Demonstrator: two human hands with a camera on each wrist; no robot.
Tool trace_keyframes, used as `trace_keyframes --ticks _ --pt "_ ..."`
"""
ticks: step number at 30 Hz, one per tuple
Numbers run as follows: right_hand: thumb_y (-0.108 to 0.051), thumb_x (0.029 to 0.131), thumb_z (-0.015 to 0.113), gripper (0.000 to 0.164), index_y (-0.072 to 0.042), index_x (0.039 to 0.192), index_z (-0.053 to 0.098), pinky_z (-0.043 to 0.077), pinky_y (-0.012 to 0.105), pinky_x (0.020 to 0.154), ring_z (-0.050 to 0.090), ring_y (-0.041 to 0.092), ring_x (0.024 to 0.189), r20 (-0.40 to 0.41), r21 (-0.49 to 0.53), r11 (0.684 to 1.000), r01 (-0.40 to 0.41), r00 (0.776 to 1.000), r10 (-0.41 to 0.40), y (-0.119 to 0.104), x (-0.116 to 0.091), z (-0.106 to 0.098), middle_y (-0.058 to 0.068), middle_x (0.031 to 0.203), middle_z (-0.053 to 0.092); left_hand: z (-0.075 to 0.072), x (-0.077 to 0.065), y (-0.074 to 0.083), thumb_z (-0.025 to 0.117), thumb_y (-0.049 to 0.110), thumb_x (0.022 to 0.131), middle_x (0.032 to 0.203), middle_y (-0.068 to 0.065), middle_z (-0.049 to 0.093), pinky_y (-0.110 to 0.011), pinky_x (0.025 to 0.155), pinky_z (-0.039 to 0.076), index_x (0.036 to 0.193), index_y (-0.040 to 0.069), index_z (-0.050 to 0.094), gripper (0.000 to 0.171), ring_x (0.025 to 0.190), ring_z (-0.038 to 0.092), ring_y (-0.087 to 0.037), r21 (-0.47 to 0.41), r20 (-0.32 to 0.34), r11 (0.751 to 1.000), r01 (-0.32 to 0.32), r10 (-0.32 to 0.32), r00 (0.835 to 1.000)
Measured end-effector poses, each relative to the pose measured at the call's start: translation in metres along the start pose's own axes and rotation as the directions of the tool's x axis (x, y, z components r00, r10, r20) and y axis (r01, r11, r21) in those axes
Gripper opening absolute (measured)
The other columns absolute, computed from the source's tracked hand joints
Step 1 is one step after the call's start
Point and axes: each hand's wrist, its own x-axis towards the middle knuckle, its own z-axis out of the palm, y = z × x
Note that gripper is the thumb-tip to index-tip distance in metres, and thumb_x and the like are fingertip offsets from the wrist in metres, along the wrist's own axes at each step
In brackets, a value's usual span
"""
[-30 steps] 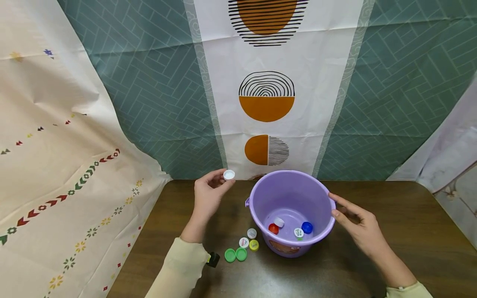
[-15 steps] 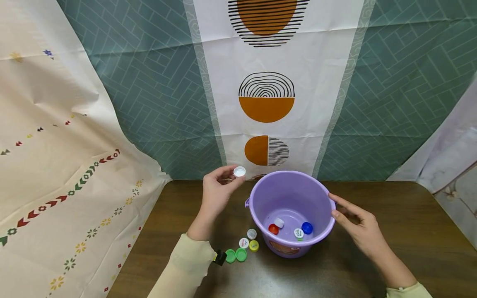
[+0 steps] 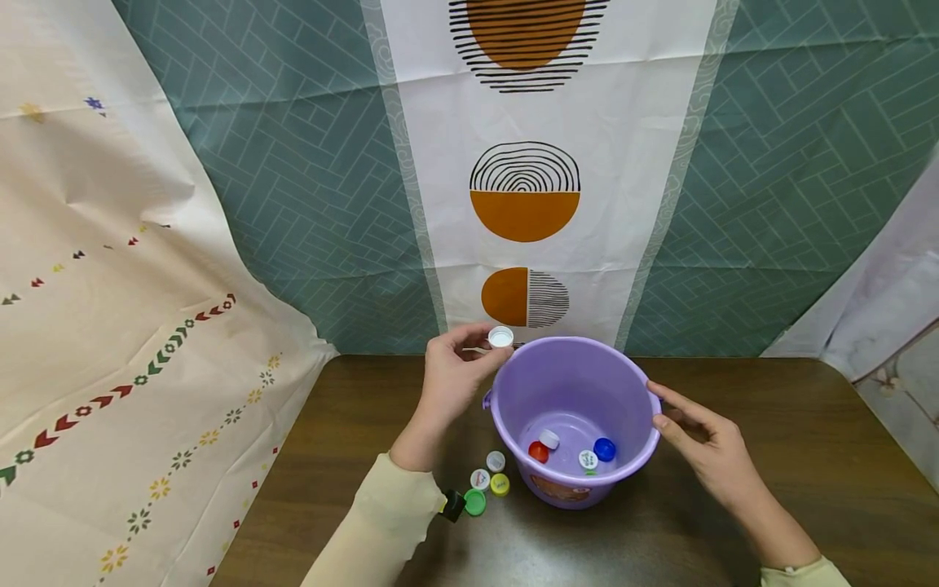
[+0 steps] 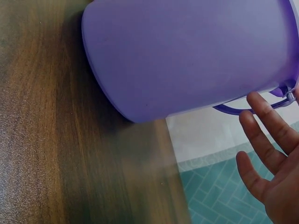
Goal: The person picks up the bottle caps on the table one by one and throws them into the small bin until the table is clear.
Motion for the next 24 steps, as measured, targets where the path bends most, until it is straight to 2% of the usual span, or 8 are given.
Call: trace_keyframes --ticks 5,12,17,21,24 --pt "-0.007 0.088 0.063 0.047 -0.016 0.133 0.053 0.052 0.016 0.074 0.067 0.006 0.091 0.001 0.005 1.000 0.003 1.000 -0.003 0.000 0.000 0.000 0.008 0.113 0.068 0.011 0.000 0.003 0.077 0.011 0.075 0.094 -0.018 0.067 -0.031 0.073 0.055 0.106 0.001 0.068 0.034 0.081 0.063 -0.032 -0.023 0.018 1.000 0.006 -0.005 1.000" --pt "-0.006 0.088 0.063 0.047 -0.015 0.133 0.053 0.052 0.016 0.073 0.067 0.007 0.090 -0.002 0.011 1.000 0.009 1.000 -0.009 0.001 0.000 0.000 0.004 0.113 0.068 0.026 0.000 0.008 0.078 0.011 0.075 0.097 -0.016 0.069 -0.036 0.078 0.056 0.106 0.002 0.068 0.034 0.087 0.066 -0.026 -0.042 0.061 0.999 -0.004 0.007 0.998" --pt "-0.005 0.087 0.063 0.048 -0.014 0.133 0.053 0.052 0.016 0.074 0.067 0.006 0.091 -0.004 0.021 1.000 0.016 1.000 -0.016 0.003 0.001 0.000 -0.006 0.113 0.068 0.035 0.000 0.013 0.077 0.010 0.075 0.098 -0.017 0.070 -0.042 0.080 0.055 0.107 0.000 0.067 0.035 0.088 0.066 -0.027 -0.055 0.085 0.998 -0.031 0.035 0.996" --pt "-0.005 0.087 0.063 0.048 -0.014 0.133 0.053 0.053 0.016 0.074 0.067 0.004 0.091 -0.006 0.021 1.000 0.016 1.000 -0.016 0.004 0.001 0.000 -0.010 0.115 0.067 0.042 0.000 0.017 0.077 0.008 0.075 0.096 -0.018 0.070 -0.032 0.076 0.055 0.107 -0.001 0.067 0.035 0.087 0.066 -0.028 -0.049 0.108 0.997 -0.054 0.059 0.992" --pt "-0.005 0.087 0.064 0.048 -0.014 0.133 0.053 0.052 0.016 0.073 0.067 0.005 0.090 -0.007 0.018 1.000 0.017 1.000 -0.017 0.004 0.001 0.000 -0.002 0.115 0.068 0.047 0.000 0.018 0.077 0.007 0.074 0.095 -0.018 0.070 -0.025 0.073 0.054 0.106 -0.001 0.067 0.035 0.086 0.066 -0.028 -0.052 0.111 0.997 -0.057 0.063 0.992"
